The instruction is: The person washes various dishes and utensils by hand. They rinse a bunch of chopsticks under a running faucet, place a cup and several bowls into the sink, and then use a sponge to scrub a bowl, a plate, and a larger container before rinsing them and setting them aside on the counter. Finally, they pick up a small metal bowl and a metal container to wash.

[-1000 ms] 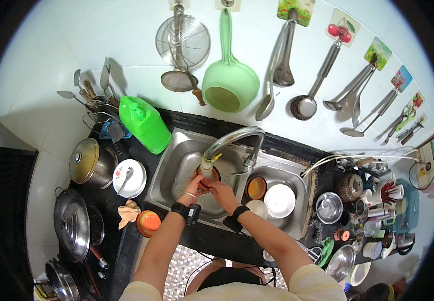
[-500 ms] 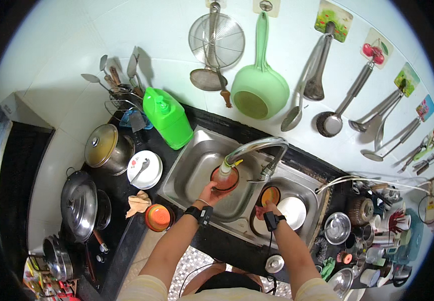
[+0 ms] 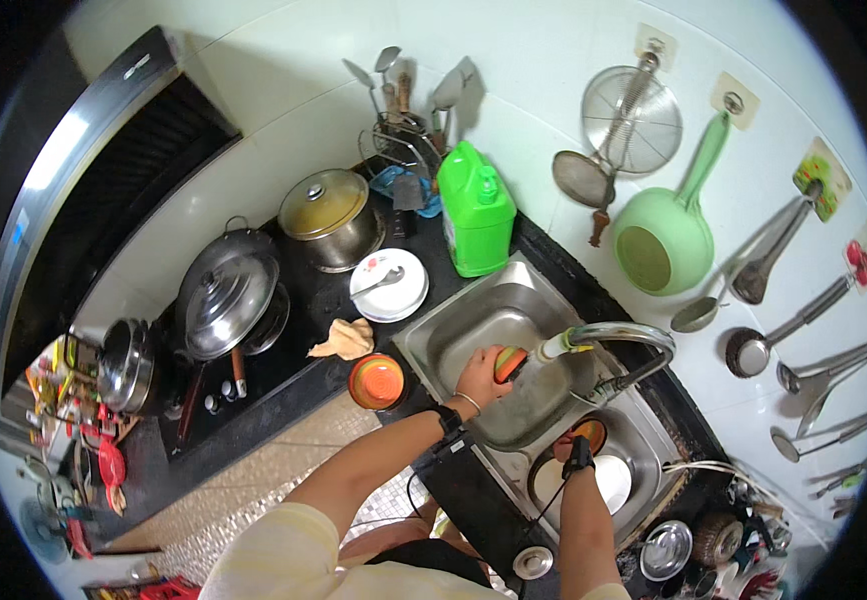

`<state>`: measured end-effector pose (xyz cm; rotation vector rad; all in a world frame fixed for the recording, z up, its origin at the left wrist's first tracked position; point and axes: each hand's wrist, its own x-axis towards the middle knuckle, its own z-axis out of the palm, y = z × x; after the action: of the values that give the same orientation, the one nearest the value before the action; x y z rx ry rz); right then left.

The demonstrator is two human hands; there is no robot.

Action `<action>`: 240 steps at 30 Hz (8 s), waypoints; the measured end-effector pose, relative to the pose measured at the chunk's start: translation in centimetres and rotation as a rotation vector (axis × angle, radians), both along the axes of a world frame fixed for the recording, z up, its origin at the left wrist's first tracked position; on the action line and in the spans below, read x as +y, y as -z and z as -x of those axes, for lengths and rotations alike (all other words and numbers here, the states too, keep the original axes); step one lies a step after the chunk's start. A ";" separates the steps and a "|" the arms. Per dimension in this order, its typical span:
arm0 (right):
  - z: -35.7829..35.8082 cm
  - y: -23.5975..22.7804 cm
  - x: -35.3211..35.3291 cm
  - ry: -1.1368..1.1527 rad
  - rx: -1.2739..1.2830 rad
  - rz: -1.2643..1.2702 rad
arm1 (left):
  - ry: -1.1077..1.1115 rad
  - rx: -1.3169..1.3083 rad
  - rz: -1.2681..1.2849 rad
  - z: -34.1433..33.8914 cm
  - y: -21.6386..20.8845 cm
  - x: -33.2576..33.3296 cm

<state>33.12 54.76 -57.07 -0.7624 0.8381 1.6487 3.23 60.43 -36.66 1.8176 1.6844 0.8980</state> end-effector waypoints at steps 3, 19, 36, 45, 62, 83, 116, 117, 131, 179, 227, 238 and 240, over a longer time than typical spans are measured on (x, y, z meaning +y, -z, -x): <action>0.6 -1.9 0.7 0.183 -0.001 0.132 | 0.045 0.153 0.029 0.6 -1.2 -0.9; -0.6 -19.2 -10.5 -0.791 -0.650 -0.183 | -0.482 -1.166 0.463 10.4 -4.9 -6.1; 14.5 -16.1 5.9 -1.040 -0.968 -0.435 | -0.480 0.325 0.187 21.8 -2.6 -8.6; 15.6 -15.9 5.8 -0.794 -1.329 -0.559 | -0.452 0.223 0.030 23.0 -1.8 -10.0; 13.9 -12.7 6.6 -0.771 0.218 -0.215 | -0.139 0.194 -0.242 9.7 -8.4 -6.3; 15.8 -12.7 6.8 -0.803 -0.922 -0.515 | -0.677 -1.384 0.606 20.2 3.3 -13.5; 23.6 -21.9 -3.8 -1.543 -1.422 -0.938 | -0.459 -1.508 0.616 20.9 2.6 -10.4; 23.7 -21.8 -3.8 -1.532 -1.428 -0.928 | -0.463 -1.533 0.639 20.9 2.4 -10.2; 10.6 -13.9 5.8 -0.831 -2.268 -0.355 | -0.214 -1.464 0.675 19.7 -6.2 -10.6; -3.6 -1.2 -10.4 -1.695 -1.905 0.282 | -0.421 -1.992 0.475 12.8 -0.2 -10.5; 13.5 -11.9 9.0 -0.705 -1.679 -0.531 | -0.207 -1.220 0.906 -2.6 0.8 4.8; 15.1 -13.7 9.6 -0.549 0.293 -0.282 | -0.231 -0.872 0.529 -2.2 2.7 5.8; 14.5 -14.3 9.8 -0.490 0.328 -0.279 | -0.329 -1.068 0.668 -3.1 1.8 7.1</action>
<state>18.66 64.52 -42.78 -0.5309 0.6503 2.3174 6.29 67.53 -38.43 0.4402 1.2937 0.9944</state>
